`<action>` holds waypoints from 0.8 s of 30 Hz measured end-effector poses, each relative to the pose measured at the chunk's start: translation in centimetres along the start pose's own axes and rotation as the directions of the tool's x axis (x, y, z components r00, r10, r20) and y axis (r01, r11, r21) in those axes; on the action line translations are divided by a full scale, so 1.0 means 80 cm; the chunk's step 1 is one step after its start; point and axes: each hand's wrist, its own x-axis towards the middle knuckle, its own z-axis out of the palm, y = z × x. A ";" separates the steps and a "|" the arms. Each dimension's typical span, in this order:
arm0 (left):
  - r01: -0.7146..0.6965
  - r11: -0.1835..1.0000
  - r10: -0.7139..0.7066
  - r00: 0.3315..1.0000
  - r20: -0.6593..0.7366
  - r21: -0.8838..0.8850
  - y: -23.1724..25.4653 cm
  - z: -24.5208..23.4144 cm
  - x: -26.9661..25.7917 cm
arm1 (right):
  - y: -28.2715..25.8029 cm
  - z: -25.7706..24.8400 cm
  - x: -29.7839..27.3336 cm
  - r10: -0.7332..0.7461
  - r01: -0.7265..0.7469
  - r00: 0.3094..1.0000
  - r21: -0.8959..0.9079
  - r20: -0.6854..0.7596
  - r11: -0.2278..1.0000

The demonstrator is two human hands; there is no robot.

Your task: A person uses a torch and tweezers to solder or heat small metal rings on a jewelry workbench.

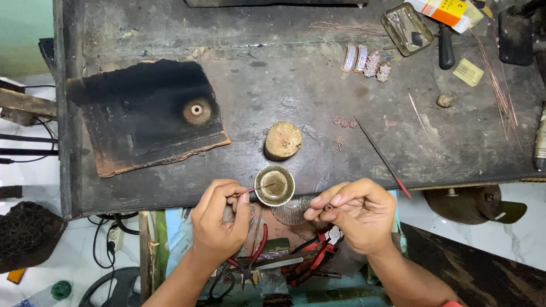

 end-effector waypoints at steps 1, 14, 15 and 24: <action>0.004 1.000 -0.004 1.000 0.001 -0.004 -0.001 0.001 0.000 | 0.000 -0.001 0.000 0.002 -0.002 1.000 -0.007 -0.013 1.000; 0.025 1.000 -0.025 0.999 0.044 -0.005 -0.001 -0.003 0.003 | 0.001 -0.002 0.007 -0.028 0.028 1.000 -0.069 0.000 0.997; 0.035 0.999 -0.035 0.998 0.049 -0.003 -0.001 -0.003 0.002 | 0.001 -0.002 0.006 -0.025 0.025 1.000 -0.066 -0.003 0.997; 0.035 0.999 -0.036 0.998 0.057 0.004 -0.001 -0.003 0.003 | 0.001 -0.003 0.008 -0.037 0.037 0.999 -0.073 -0.003 0.997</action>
